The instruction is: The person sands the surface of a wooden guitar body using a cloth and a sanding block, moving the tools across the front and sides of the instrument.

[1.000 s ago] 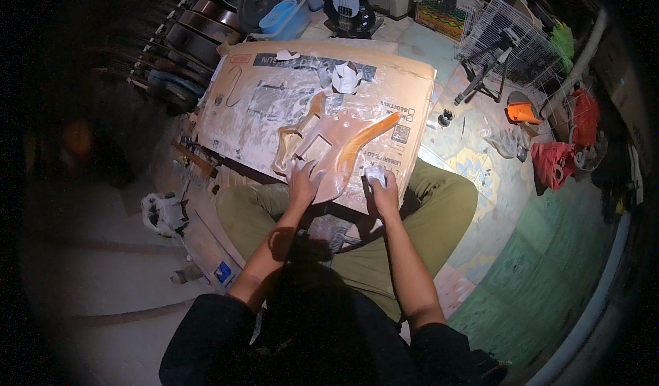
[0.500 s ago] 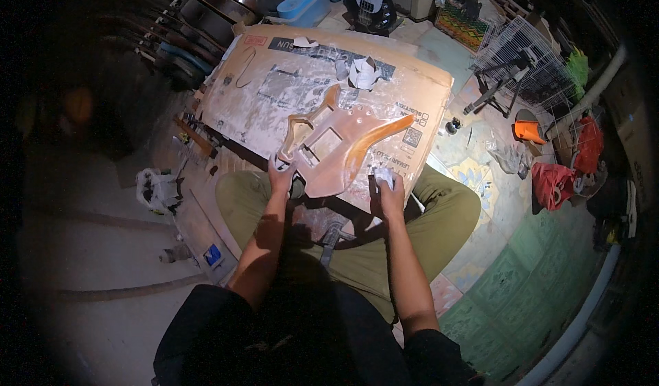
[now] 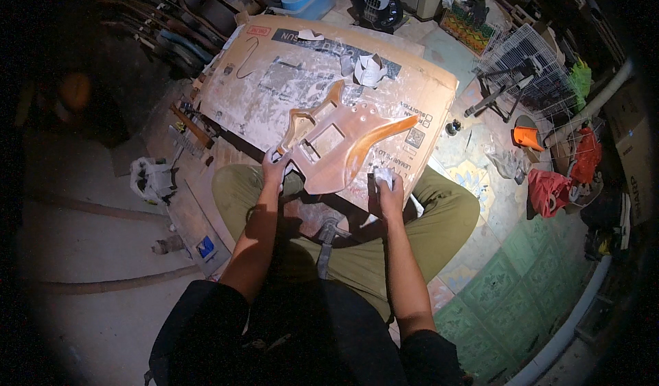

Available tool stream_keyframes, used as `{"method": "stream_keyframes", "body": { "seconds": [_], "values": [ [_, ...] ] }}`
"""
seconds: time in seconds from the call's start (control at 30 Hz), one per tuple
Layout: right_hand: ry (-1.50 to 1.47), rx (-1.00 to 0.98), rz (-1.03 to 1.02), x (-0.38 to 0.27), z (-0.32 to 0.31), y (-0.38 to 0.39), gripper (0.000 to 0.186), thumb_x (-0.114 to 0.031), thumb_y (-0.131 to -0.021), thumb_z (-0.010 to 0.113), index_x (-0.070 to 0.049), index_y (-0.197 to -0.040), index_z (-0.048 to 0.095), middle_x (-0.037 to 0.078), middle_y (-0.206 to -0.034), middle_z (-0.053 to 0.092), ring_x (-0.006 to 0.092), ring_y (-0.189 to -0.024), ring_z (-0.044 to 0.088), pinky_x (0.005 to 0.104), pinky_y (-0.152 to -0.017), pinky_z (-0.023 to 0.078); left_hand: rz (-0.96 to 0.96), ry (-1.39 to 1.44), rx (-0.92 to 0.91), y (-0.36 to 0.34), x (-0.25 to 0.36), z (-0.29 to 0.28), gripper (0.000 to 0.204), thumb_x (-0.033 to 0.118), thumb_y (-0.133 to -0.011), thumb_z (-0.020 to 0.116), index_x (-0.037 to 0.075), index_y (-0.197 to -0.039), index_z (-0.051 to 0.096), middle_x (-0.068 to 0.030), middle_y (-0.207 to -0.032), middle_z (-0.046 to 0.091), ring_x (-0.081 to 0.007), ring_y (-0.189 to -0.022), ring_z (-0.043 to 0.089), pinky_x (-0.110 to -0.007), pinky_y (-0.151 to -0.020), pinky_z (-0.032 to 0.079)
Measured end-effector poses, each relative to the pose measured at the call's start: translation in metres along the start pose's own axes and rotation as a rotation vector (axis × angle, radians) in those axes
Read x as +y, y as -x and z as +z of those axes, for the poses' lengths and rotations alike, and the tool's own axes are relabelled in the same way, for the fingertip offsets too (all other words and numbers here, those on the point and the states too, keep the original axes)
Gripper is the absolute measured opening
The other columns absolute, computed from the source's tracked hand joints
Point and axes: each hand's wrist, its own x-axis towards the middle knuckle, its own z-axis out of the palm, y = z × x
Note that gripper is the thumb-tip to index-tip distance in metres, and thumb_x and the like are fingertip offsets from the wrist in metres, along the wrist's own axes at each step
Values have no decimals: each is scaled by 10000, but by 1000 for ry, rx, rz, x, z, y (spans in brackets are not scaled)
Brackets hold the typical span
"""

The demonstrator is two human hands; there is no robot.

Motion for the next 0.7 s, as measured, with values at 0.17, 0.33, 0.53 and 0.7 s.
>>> {"method": "stream_keyframes", "body": {
  "seconds": [0.17, 0.33, 0.53, 0.7],
  "values": [
    [-20, -20, -9, -9, 6, 3, 377, -120, -928, 640, 32, -1269, 579, 109, -1063, 674, 175, -906, 636, 297, -796, 516, 98, -118, 77, -15, -11, -9, 522, 177, -842, 837, -13, -1272, 609, -106, -1147, 687, -170, -951, 649, -321, -847, 531],
    [-94, -41, 76, -24, 2, 8, 421, -152, -904, 666, 34, -1271, 583, 163, -1185, 656, 241, -1095, 612, 344, -986, 464, 53, -95, 156, -16, -17, 5, 572, 204, -819, 857, -36, -1268, 597, -147, -1185, 676, -207, -1020, 649, -341, -908, 521],
    [-134, -37, 33, -51, -6, 14, 419, -153, -912, 669, 41, -1273, 580, 164, -1191, 654, 237, -1097, 609, 343, -986, 461, -23, -64, 236, 12, -19, 49, 883, 203, -791, 875, -20, -1465, 350, -204, -1427, 518, -271, -1265, 548, -379, -1078, 432],
    [-112, -45, -11, -57, 6, 15, 409, -144, -912, 670, 40, -1266, 580, 158, -1190, 654, 237, -1099, 609, 345, -987, 461, -16, -100, 189, -6, -38, 49, 1098, 260, -720, 910, -25, -1534, 230, -240, -1446, 495, -323, -1318, 531, -395, -1096, 427]
  ]
}}
